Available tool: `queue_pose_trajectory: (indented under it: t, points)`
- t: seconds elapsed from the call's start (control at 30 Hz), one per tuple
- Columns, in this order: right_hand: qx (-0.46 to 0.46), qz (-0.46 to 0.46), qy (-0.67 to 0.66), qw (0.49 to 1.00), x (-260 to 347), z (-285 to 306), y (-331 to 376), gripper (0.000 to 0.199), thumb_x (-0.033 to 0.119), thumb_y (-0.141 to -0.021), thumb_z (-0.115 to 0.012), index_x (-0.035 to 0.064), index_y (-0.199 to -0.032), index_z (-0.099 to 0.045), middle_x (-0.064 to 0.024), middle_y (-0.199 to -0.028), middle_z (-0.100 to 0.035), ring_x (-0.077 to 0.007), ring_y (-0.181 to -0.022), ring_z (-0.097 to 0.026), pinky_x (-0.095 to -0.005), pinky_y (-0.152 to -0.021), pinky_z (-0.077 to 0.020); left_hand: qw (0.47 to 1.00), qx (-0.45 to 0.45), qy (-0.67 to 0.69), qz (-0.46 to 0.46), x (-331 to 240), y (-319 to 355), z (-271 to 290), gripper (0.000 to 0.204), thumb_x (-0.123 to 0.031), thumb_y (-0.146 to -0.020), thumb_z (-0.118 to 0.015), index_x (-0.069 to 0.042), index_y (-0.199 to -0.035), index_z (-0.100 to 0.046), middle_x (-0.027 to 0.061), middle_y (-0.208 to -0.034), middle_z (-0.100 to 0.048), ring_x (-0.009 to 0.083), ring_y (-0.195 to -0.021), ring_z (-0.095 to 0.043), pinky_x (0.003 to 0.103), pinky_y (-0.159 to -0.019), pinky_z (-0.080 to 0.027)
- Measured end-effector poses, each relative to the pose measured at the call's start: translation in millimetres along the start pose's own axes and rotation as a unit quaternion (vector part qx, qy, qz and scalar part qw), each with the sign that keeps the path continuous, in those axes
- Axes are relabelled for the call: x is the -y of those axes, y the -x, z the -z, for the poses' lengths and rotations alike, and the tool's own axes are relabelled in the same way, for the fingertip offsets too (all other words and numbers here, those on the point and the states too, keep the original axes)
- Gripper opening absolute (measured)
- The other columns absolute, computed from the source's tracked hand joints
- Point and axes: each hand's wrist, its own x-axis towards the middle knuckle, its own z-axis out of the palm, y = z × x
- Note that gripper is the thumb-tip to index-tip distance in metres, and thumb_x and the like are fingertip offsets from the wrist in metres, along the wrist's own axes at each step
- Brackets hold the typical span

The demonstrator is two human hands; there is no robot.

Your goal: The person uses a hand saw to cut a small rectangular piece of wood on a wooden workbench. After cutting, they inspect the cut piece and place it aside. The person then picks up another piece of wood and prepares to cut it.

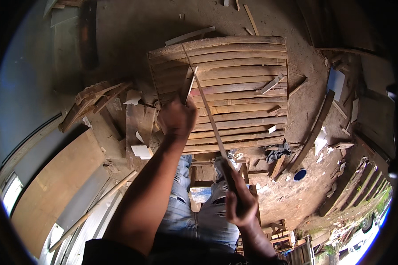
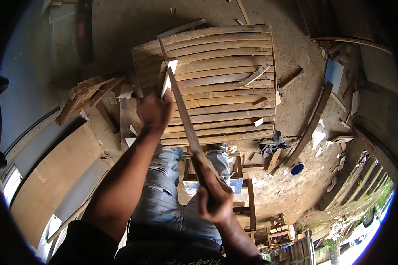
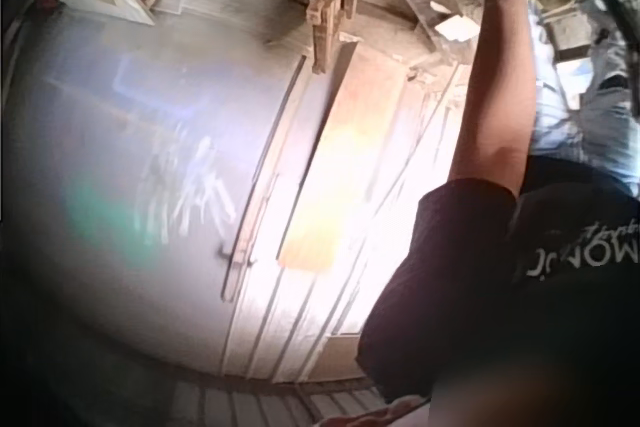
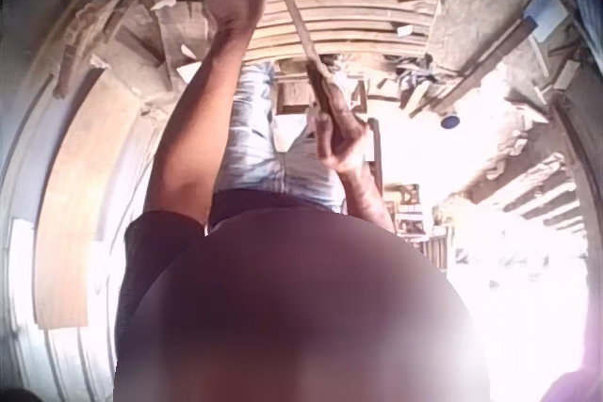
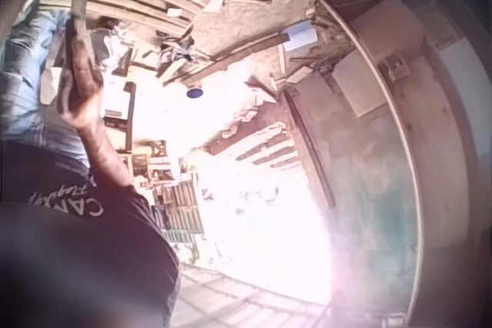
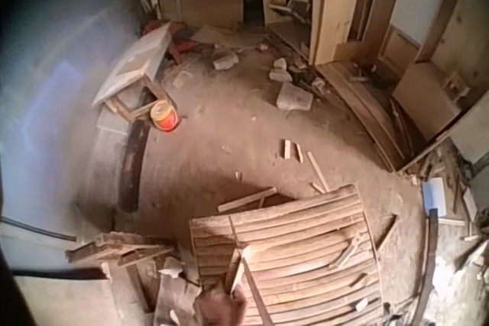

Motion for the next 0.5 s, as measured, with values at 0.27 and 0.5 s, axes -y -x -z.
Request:
queue_pose_trajectory:
  t: [0.27,0.5]
  points:
    - [-0.005,-0.012,-0.031,0.999,-20.7,-19.2,-76.7,0.045,0.001,-0.094,-0.051,-0.0078,-0.138,-0.051,-0.0221,-0.124,-0.067,-0.0206,-0.095,-0.073,-0.0281,-0.078,-0.0569,1.0,0.018,-0.019,0.003,1.7,7.6,-4.0,0.021,-0.026,-0.088,-0.059,-0.016,-0.103,-0.069,0.019,-0.085,-0.071,0.0401,-0.078,-0.07,0.053,-0.072,-0.057]
    - [-0.099,0.105,0.002,0.989,-18.1,-55.5,-113.6,0.042,0.006,-0.094,-0.056,0.0023,-0.136,-0.057,-0.0234,-0.102,-0.073,-0.0261,-0.08,-0.076,-0.0318,-0.068,-0.0578,0.996,0.091,-0.01,-0.008,-7.7,0.9,19.7,0.022,-0.03,-0.094,-0.054,-0.018,-0.109,-0.065,0.0172,-0.088,-0.072,0.0398,-0.085,-0.07,0.052,-0.078,-0.055]
